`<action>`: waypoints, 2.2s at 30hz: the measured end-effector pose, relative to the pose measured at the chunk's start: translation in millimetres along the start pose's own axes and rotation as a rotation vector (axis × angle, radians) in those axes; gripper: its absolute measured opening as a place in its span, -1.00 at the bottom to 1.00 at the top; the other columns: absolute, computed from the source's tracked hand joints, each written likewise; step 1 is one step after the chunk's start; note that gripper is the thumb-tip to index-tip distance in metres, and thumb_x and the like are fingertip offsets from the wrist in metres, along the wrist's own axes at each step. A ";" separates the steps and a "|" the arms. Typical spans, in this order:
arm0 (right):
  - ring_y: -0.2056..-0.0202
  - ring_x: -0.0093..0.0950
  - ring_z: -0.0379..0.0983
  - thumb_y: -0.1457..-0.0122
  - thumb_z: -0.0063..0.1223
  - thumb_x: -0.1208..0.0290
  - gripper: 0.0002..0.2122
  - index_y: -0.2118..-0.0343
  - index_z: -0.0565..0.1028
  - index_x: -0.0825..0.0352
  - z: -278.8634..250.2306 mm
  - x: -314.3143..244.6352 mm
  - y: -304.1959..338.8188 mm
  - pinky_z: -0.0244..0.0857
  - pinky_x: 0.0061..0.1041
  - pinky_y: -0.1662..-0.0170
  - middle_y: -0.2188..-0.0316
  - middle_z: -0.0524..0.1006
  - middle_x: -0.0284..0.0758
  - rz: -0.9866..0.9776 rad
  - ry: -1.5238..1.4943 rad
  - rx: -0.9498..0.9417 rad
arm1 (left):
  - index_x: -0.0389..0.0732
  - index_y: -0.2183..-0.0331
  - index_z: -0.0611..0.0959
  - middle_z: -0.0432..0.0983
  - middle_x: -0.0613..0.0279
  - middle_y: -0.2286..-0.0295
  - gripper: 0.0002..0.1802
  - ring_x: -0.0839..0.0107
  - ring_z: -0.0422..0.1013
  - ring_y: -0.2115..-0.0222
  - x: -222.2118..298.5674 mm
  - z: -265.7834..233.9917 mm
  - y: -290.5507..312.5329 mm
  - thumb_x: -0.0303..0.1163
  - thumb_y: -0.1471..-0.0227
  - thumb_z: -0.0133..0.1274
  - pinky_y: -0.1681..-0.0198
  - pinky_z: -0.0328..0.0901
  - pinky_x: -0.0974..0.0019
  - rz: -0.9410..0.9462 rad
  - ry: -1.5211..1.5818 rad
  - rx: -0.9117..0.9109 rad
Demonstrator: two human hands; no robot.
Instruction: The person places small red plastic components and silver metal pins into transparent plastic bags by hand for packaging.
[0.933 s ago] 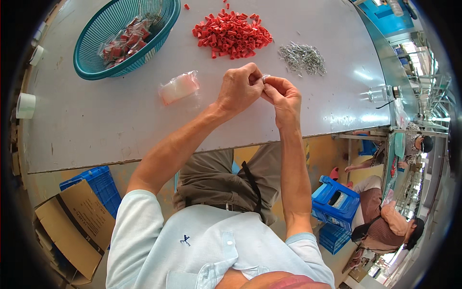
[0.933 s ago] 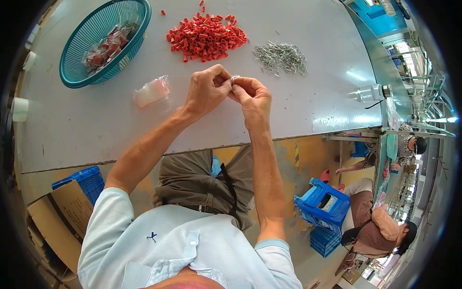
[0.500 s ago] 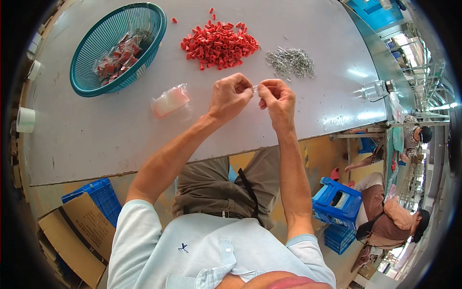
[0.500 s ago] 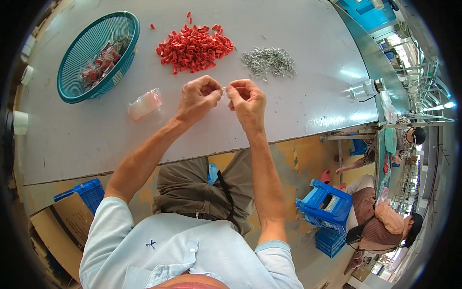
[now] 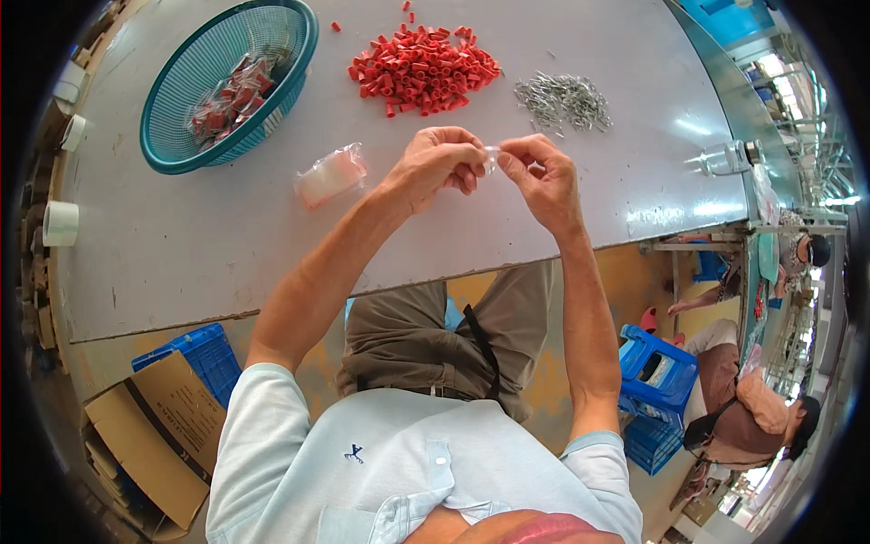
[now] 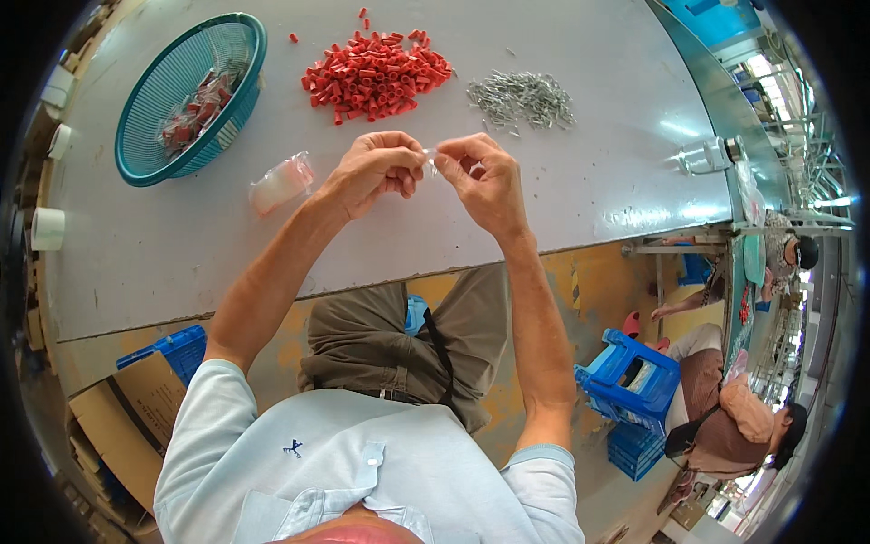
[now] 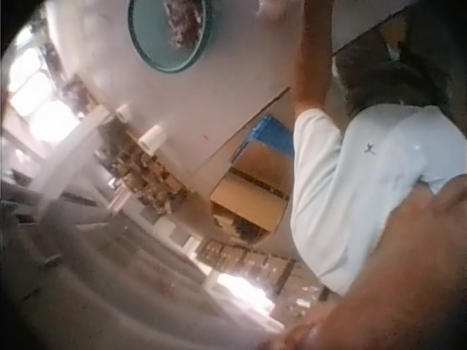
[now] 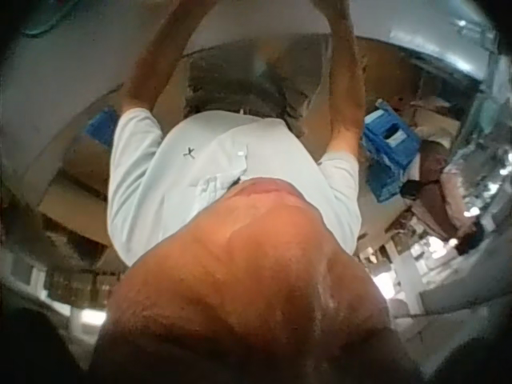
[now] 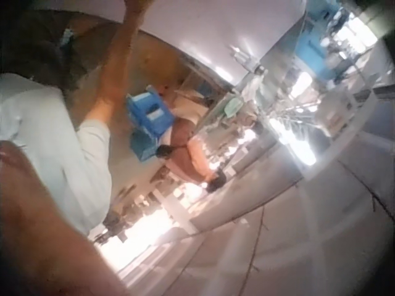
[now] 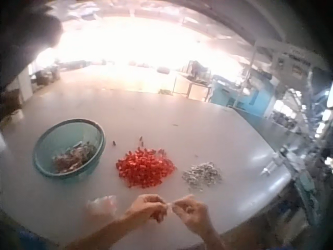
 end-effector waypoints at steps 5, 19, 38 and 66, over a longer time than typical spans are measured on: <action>0.42 -0.70 0.50 -0.28 0.27 0.43 -0.86 0.16 0.69 0.34 -25.9 3.8 -27.2 0.41 -0.62 0.35 0.44 0.62 -0.44 0.053 -0.106 0.149 | -0.35 0.32 0.67 0.58 0.26 0.49 -0.83 0.56 0.47 0.50 -1.1 15.2 6.1 -0.46 -0.05 0.25 0.44 0.37 0.44 0.126 -0.317 -0.047; 0.23 -0.28 0.61 -0.16 0.32 0.38 -0.78 0.12 0.68 0.19 31.4 23.0 -105.6 0.52 -0.29 0.12 0.24 0.61 -0.28 -0.257 0.590 -0.229 | -0.32 0.36 0.67 0.59 0.32 0.48 -0.92 0.60 0.47 0.47 -16.5 11.6 0.7 -0.52 -0.06 0.19 0.40 0.39 0.44 0.273 -0.434 -0.050; 0.42 -0.52 0.63 -0.22 0.21 0.48 -0.87 0.22 0.62 0.40 6.0 10.1 -76.4 0.51 -0.43 0.34 0.39 0.66 -0.27 -0.031 0.333 -0.069 | -0.32 0.36 0.70 0.63 0.35 0.48 -0.94 0.68 0.50 0.46 1.2 1.3 -0.3 -0.56 -0.06 0.24 0.36 0.42 0.50 0.485 -0.598 0.410; 0.47 -0.60 0.59 -0.27 0.24 0.50 -0.87 0.17 0.60 0.41 22.0 13.9 -0.4 0.52 -0.58 0.36 0.42 0.68 -0.30 0.200 -0.181 0.057 | -0.34 0.33 0.71 0.69 0.19 0.47 -0.94 0.59 0.58 0.45 -16.3 21.8 11.3 -0.57 -0.09 0.25 0.37 0.49 0.41 0.805 -0.861 0.276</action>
Point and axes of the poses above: each hand's wrist, its own y-axis away from the middle knuckle, its own z-axis out of the palm, x = y × z, the point moved 1 cm from there along -y, towards the middle knuckle
